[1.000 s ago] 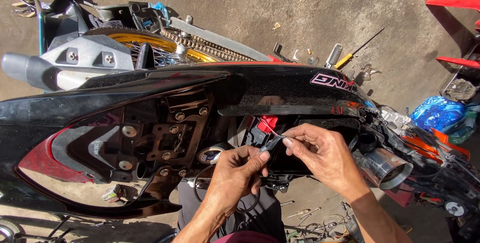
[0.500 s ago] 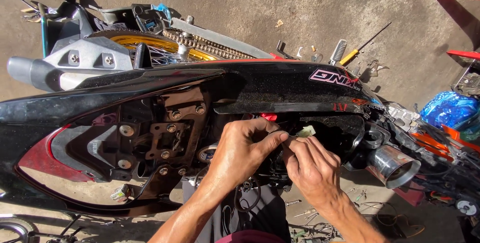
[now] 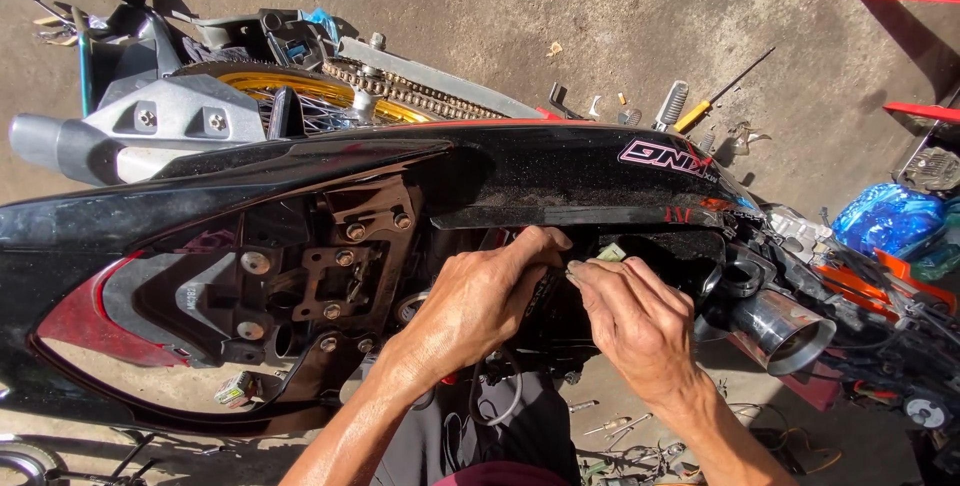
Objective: Wrapping electrical tape around wire connectors and exposed wires on a motorcycle's electrical system to secure and insulate them.
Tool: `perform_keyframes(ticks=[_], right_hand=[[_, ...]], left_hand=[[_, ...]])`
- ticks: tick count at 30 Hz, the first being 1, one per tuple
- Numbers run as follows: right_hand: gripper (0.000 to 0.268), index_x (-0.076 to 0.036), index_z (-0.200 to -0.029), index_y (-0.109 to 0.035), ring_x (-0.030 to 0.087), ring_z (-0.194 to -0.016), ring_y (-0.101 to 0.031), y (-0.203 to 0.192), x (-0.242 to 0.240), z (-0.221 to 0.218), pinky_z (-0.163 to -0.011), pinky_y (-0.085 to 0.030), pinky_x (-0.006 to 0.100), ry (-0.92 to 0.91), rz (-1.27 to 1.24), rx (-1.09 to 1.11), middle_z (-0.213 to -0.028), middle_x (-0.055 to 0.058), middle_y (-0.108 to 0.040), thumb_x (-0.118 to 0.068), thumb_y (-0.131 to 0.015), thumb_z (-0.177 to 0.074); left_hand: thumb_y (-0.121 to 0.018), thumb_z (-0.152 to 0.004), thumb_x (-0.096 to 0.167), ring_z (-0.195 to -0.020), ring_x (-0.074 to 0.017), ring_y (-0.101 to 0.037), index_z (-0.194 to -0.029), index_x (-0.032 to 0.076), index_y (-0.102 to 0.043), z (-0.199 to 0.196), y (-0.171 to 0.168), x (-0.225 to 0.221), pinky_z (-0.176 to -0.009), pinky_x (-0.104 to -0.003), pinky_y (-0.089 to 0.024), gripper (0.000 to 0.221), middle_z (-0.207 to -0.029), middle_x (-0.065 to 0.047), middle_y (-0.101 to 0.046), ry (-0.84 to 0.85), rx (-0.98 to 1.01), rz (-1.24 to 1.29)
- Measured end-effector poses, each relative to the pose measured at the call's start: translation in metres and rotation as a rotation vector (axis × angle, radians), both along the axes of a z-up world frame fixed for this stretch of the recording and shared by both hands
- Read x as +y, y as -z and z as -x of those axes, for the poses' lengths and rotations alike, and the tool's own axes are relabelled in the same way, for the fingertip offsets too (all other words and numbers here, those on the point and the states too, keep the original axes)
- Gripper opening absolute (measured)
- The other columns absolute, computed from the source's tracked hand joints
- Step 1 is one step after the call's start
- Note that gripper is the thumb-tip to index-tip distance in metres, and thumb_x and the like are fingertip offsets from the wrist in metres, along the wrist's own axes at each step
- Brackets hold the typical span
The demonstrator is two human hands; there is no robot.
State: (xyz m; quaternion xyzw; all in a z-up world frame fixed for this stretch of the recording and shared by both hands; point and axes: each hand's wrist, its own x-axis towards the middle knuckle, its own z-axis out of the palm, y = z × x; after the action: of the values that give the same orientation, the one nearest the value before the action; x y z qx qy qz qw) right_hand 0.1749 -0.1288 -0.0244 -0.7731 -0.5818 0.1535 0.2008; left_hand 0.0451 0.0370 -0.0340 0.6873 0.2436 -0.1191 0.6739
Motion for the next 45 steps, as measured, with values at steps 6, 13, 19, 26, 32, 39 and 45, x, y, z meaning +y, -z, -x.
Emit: perform_keyframes(ticks=[6, 13, 19, 26, 32, 39, 45], right_hand=[[0.007, -0.001, -0.104, -0.07, 0.023, -0.079, -0.063, 0.008, 0.001, -0.003, -0.076, -0.055, 0.034, 0.014, 0.023, 0.151, -0.094, 0.007, -0.074, -0.003, -0.07, -0.098], [0.01, -0.006, -0.102, -0.076, 0.023, -0.076, -0.066, 0.025, 0.009, -0.004, -0.065, -0.058, 0.033, 0.002, -0.15, 0.175, -0.089, 0.005, -0.074, -0.005, -0.075, -0.093], [0.021, -0.011, -0.111, -0.078, 0.026, -0.073, -0.062, 0.047, 0.005, -0.013, -0.058, -0.056, 0.037, -0.247, -0.303, -0.157, -0.095, 0.012, -0.071, -0.006, -0.077, -0.09], [0.025, -0.016, -0.106, -0.081, 0.024, -0.072, -0.061, 0.051, 0.008, -0.014, -0.056, -0.054, 0.034, -0.397, -0.474, -0.307, -0.108, 0.018, -0.071, 0.003, -0.073, -0.092], [0.024, -0.013, -0.11, -0.081, 0.025, -0.075, -0.061, 0.066, -0.003, -0.008, -0.057, -0.055, 0.034, -0.342, -0.526, -0.182, -0.107, 0.02, -0.071, -0.001, -0.067, -0.095], [0.01, -0.003, -0.094, -0.076, 0.019, -0.073, -0.066, 0.036, 0.003, 0.02, -0.065, -0.057, 0.034, 0.362, -0.132, 0.477, -0.081, 0.011, -0.076, -0.009, -0.071, -0.097], [0.014, -0.003, -0.092, -0.077, 0.011, -0.061, -0.064, 0.034, 0.002, 0.026, -0.054, -0.051, 0.022, 0.782, 0.048, 0.917, -0.068, 0.01, -0.073, -0.012, -0.069, -0.1]], left_hand=[[-0.051, -0.095, 0.003, -0.07, -0.0418, -0.063, -0.12, 0.015, -0.047, 0.007, 0.006, 0.007, -0.052, -0.044, -0.042, 0.028, -0.094, -0.004, -0.076, 0.103, -0.065, -0.167], [-0.06, -0.091, -0.005, -0.068, -0.0304, -0.073, -0.094, 0.011, -0.06, 0.014, 0.015, 0.005, -0.069, -0.043, -0.059, 0.016, -0.068, -0.01, -0.069, -0.2, -0.096, 0.095], [-0.06, -0.092, -0.005, -0.063, -0.0254, -0.069, -0.087, 0.012, -0.06, 0.017, 0.022, 0.002, -0.066, -0.038, -0.057, 0.018, -0.064, -0.007, -0.066, -0.278, -0.133, 0.129], [-0.061, -0.09, -0.008, -0.063, -0.0292, -0.069, -0.09, 0.009, -0.06, 0.018, 0.027, -0.005, -0.065, -0.04, -0.056, 0.017, -0.066, -0.012, -0.066, -0.319, -0.178, 0.083], [-0.061, -0.089, -0.01, -0.064, -0.0267, -0.071, -0.092, 0.009, -0.062, 0.02, 0.025, -0.007, -0.069, -0.039, -0.059, 0.02, -0.066, -0.01, -0.067, -0.308, -0.17, 0.045], [-0.061, -0.085, -0.015, -0.063, -0.032, -0.069, -0.09, 0.004, -0.062, 0.03, 0.023, -0.015, -0.063, -0.039, -0.058, 0.02, -0.063, -0.012, -0.063, -0.279, -0.216, -0.095], [-0.065, -0.089, -0.009, -0.073, -0.027, -0.07, -0.096, 0.008, -0.066, 0.028, 0.026, -0.029, -0.066, -0.036, -0.06, 0.019, -0.072, -0.008, -0.066, -0.261, -0.278, -0.249]])
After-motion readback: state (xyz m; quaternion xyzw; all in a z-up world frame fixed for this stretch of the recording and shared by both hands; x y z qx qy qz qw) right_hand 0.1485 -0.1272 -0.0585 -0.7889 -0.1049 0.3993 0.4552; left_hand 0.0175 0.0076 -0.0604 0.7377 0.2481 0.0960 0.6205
